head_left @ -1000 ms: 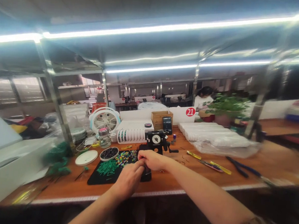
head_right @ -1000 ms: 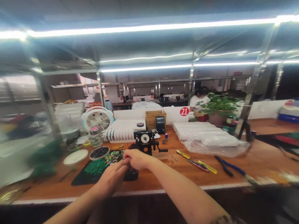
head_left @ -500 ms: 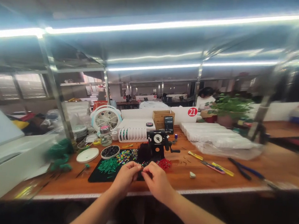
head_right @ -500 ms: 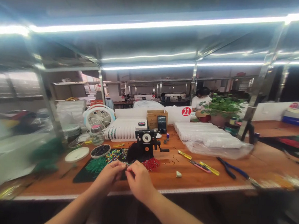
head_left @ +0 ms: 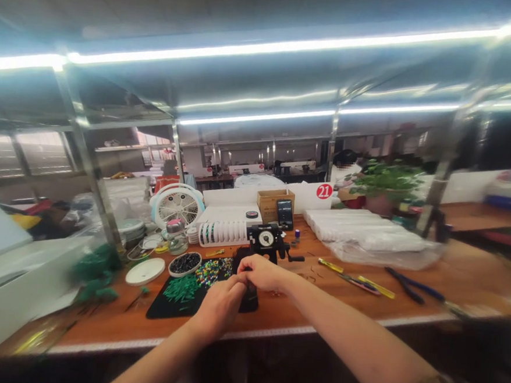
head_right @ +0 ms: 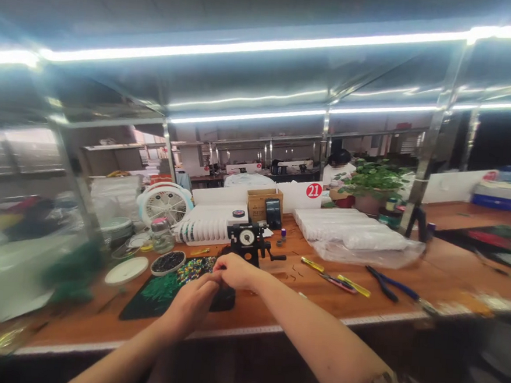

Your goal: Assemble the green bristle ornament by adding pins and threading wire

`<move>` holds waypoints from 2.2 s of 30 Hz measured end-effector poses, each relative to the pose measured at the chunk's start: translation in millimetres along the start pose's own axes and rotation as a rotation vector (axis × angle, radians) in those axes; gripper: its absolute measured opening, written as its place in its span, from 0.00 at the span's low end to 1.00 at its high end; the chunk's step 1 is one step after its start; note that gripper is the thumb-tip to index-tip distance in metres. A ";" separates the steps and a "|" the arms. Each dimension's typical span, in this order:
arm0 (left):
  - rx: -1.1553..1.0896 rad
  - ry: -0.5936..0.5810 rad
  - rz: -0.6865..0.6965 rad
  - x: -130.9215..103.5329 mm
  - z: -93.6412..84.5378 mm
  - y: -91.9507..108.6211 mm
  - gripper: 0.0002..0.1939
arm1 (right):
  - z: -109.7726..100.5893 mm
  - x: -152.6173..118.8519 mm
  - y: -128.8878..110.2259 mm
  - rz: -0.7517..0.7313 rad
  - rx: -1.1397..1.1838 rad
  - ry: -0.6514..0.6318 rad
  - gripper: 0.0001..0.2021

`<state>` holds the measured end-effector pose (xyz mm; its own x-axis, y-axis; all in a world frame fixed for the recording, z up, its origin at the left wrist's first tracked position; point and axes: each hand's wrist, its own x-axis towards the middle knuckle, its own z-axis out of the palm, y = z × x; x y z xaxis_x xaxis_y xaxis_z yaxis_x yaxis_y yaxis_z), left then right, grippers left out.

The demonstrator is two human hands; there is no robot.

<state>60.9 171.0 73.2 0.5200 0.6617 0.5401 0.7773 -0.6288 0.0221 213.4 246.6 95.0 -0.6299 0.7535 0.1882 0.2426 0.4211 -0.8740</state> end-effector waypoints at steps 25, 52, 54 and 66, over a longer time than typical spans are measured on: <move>-1.004 -0.041 -0.793 12.0 -4.9 10.5 0.09 | 15.8 -46.6 10.1 -0.298 -0.144 0.254 0.09; -1.622 0.399 -1.060 15.4 22.5 37.7 0.09 | 31.5 -59.3 20.1 -0.222 -0.011 0.505 0.10; -1.626 0.405 -1.071 15.2 22.0 38.2 0.07 | 32.9 -59.1 21.8 -0.255 -0.062 0.521 0.10; -1.617 0.425 -1.085 13.9 23.7 36.7 0.06 | 37.6 -58.2 25.5 -0.309 -0.163 0.563 0.09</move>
<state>105.1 166.8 61.5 -0.1544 0.9833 -0.0964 -0.4579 0.0152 0.8889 228.5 194.5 44.9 -0.2175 0.7160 0.6633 0.2491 0.6978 -0.6715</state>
